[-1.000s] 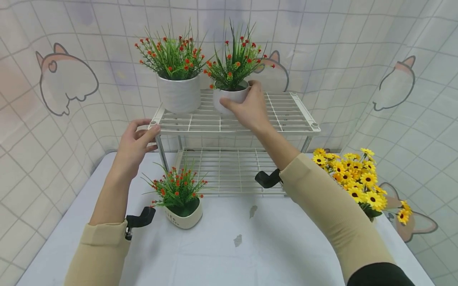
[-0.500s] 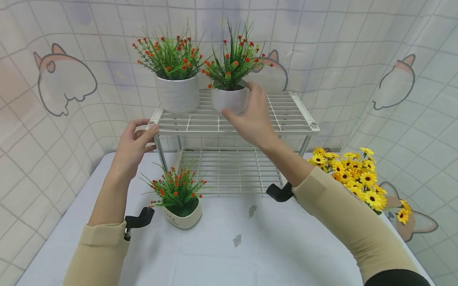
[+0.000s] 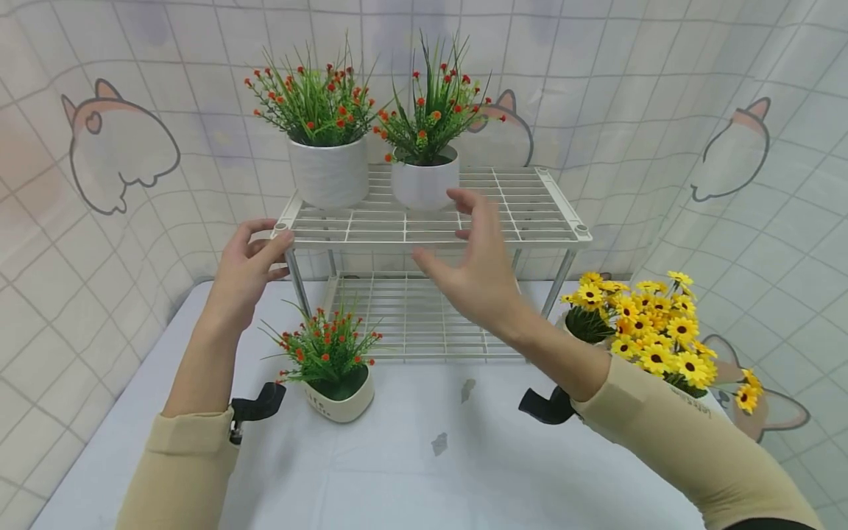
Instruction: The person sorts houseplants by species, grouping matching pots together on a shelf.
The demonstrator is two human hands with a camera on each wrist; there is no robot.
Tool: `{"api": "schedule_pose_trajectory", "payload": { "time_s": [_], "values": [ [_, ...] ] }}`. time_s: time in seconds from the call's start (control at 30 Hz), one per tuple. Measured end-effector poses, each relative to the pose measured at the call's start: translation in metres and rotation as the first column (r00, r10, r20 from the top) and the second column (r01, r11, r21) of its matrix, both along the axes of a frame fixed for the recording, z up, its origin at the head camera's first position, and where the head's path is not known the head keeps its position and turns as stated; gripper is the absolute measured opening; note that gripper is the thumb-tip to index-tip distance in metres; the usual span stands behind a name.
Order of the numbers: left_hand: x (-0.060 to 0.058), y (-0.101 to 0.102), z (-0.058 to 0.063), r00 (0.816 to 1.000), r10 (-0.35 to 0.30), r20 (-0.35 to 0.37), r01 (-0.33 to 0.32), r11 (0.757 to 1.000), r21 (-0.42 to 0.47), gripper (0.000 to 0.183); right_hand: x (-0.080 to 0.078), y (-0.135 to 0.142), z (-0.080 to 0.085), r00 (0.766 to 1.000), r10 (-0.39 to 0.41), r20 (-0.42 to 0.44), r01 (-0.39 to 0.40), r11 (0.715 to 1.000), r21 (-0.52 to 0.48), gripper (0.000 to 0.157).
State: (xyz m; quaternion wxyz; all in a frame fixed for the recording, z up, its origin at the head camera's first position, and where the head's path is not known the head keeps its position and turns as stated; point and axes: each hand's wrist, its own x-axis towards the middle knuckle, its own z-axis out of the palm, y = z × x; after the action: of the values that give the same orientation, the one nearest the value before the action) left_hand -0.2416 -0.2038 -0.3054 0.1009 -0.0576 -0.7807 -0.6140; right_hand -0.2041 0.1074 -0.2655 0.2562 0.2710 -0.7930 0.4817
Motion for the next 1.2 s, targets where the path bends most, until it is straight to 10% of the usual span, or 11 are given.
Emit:
{"api": "schedule_pose_trajectory", "payload": {
  "time_s": [0.2,0.6,1.03,1.2],
  "values": [
    [0.0,-0.001,0.0,1.0,0.001,0.008,-0.001,1.0,0.007,0.065,0.022,-0.003,-0.029,0.997,0.074,-0.008,-0.074,0.997,-0.015,0.075],
    [0.002,0.001,0.002,1.0,0.002,0.015,-0.002,1.0,0.001,0.066,0.046,-0.008,-0.093,0.958,0.074,0.278,-0.069,0.997,-0.027,0.079],
    [0.0,0.001,0.0,1.0,0.013,-0.004,-0.013,1.0,0.004,0.066,0.043,-0.026,-0.162,0.76,0.131,0.637,-0.042,0.987,-0.153,0.079],
    [0.0,0.0,-0.001,1.0,0.009,-0.001,-0.009,1.0,0.012,0.066,0.043,-0.046,-0.182,0.731,0.159,0.664,-0.046,0.982,-0.184,0.084]
  ]
}}
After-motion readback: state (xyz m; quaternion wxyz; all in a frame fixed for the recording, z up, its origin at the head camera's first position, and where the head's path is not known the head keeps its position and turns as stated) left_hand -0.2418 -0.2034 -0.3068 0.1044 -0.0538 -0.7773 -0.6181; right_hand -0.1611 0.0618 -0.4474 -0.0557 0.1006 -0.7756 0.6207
